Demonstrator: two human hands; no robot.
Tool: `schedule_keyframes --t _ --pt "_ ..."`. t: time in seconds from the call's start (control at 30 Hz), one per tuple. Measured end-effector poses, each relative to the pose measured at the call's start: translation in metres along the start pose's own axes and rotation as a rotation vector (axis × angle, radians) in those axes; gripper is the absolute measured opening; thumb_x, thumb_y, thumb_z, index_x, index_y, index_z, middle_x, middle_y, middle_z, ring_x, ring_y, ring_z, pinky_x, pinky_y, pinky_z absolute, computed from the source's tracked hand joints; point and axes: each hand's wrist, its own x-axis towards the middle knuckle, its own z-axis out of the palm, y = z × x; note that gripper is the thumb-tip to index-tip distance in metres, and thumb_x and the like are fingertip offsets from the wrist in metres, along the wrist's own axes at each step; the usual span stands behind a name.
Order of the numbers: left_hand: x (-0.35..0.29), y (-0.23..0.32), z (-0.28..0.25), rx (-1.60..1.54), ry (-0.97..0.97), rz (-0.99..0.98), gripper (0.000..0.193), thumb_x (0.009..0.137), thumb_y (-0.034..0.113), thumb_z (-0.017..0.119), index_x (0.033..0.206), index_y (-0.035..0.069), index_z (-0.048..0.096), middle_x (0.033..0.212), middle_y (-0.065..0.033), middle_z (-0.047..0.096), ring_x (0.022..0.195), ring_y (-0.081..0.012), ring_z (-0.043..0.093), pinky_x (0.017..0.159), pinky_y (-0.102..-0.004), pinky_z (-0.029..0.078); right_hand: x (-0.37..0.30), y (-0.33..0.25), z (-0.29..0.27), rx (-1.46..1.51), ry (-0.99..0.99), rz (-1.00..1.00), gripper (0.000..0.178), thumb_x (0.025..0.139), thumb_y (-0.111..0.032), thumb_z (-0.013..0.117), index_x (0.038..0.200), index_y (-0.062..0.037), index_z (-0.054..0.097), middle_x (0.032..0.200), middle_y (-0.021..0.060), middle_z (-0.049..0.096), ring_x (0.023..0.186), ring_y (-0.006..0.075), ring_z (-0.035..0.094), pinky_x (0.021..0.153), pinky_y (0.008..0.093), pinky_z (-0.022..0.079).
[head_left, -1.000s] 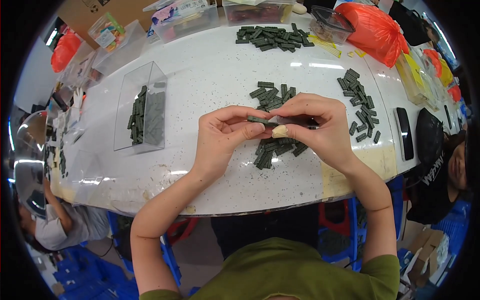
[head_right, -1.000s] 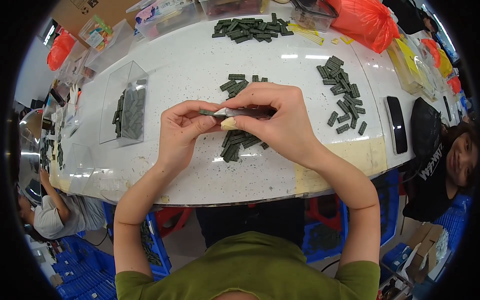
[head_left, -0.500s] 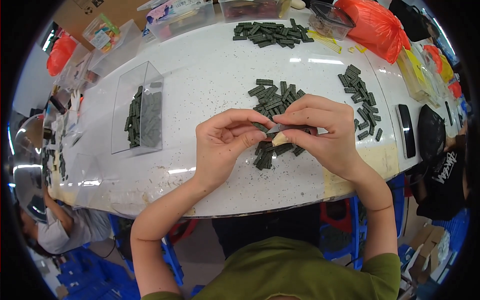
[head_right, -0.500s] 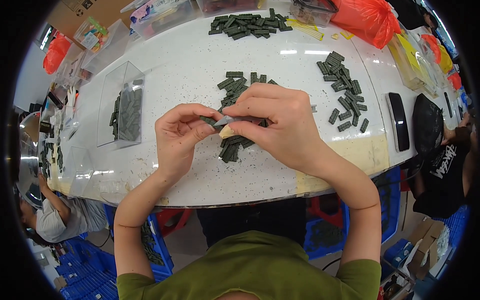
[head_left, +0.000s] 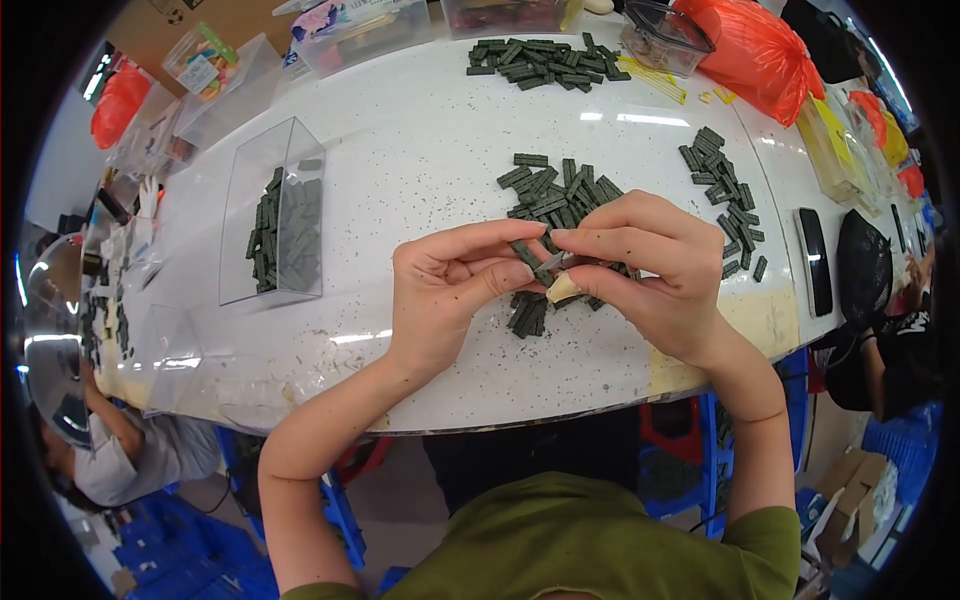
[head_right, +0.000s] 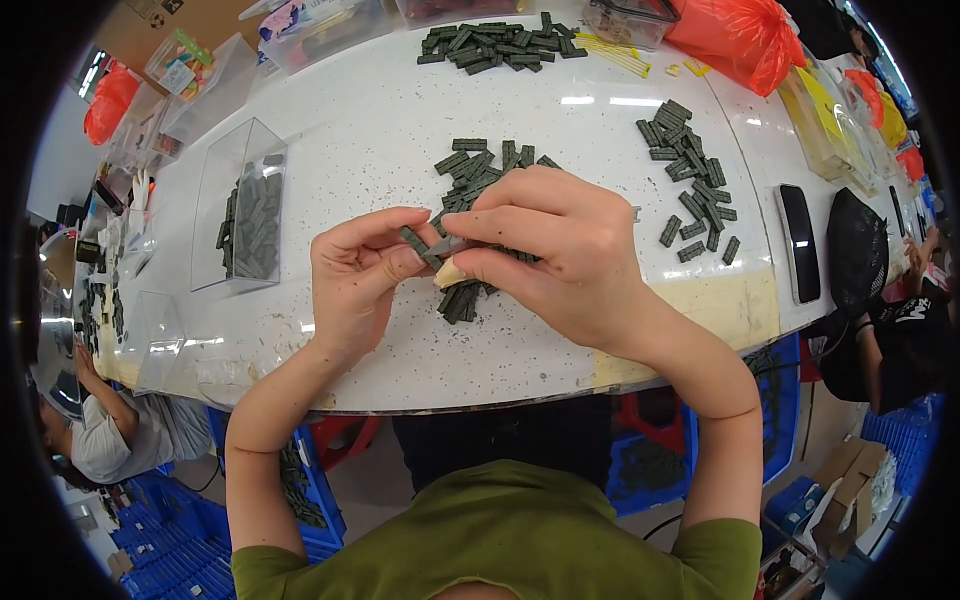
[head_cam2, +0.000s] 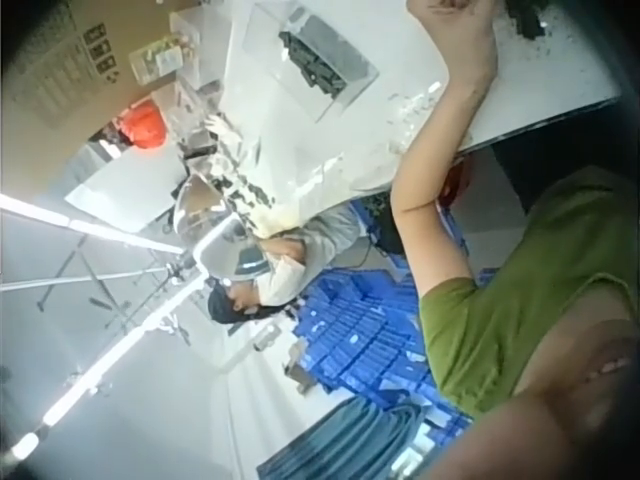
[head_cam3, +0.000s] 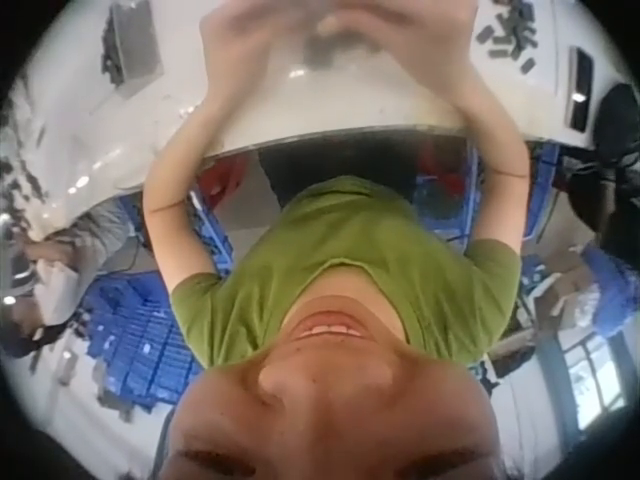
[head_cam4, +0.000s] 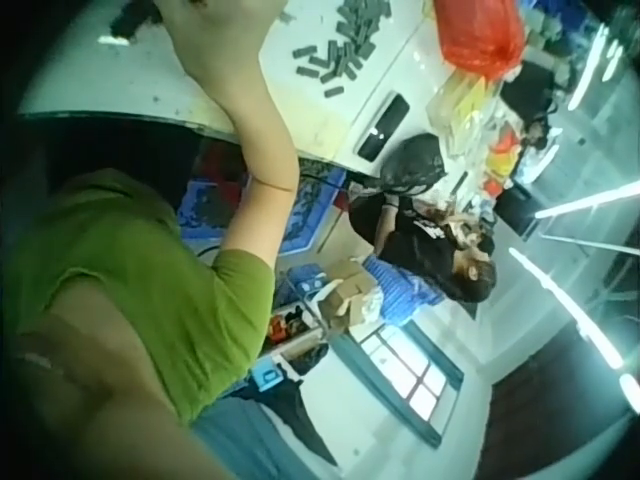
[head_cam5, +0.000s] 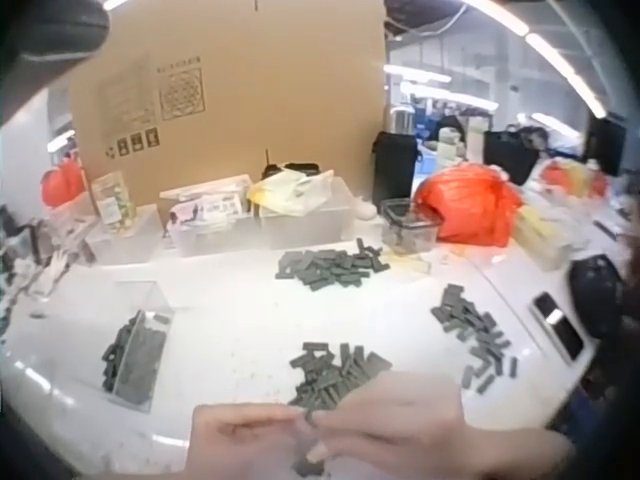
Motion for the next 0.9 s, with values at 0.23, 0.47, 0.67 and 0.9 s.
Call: schedule_keyframes --t 0.23,0.47,0.67,0.9 --pt "0.0001 -0.001 0.0005 -0.005 0.008 -0.012 0.034 0.076 -0.004 0.066 0.109 -0.003 0.06 0.088 -0.0148 0.065 0.072 -0.0137 0.061 0.07 -0.0229 0.054 -0.0008 -0.0003 0.0003 -0.049 -0.004 -0.03 0.026 0.063 0.002 0.074 0.089 -0.0028 0.072 0.079 0.0049 0.063 0.059 0.0098 0.047 0.05 0.0199 0.036" --pt "-0.0001 -0.0005 0.0026 -0.009 0.012 -0.026 0.034 0.076 -0.004 0.066 0.11 -0.002 0.06 0.089 -0.014 0.065 0.073 -0.0126 0.06 0.07 -0.0222 0.053 -0.0009 0.0014 0.0008 -0.125 0.001 -0.106 0.024 0.063 0.0 0.074 0.088 -0.0022 0.072 0.078 0.005 0.063 0.058 0.0105 0.046 0.05 0.02 0.036" --pt "-0.0007 -0.0019 0.002 -0.003 0.012 -0.018 0.035 0.076 -0.004 0.066 0.11 -0.002 0.059 0.089 -0.0135 0.065 0.073 -0.0122 0.06 0.07 -0.0219 0.052 0.0002 0.0009 0.0006 -0.128 0.011 -0.121 0.023 0.064 -0.002 0.074 0.087 -0.0019 0.071 0.078 0.0048 0.063 0.059 0.011 0.046 0.05 0.0204 0.036" --pt "-0.001 -0.0025 0.0021 -0.022 0.01 -0.022 0.035 0.076 -0.004 0.066 0.11 -0.002 0.059 0.089 -0.0134 0.065 0.074 -0.0122 0.06 0.07 -0.0213 0.051 -0.0002 0.0014 0.001 -0.137 0.015 -0.128 0.023 0.064 -0.002 0.074 0.087 -0.0019 0.071 0.078 0.0045 0.063 0.058 0.0112 0.046 0.05 0.0209 0.036"
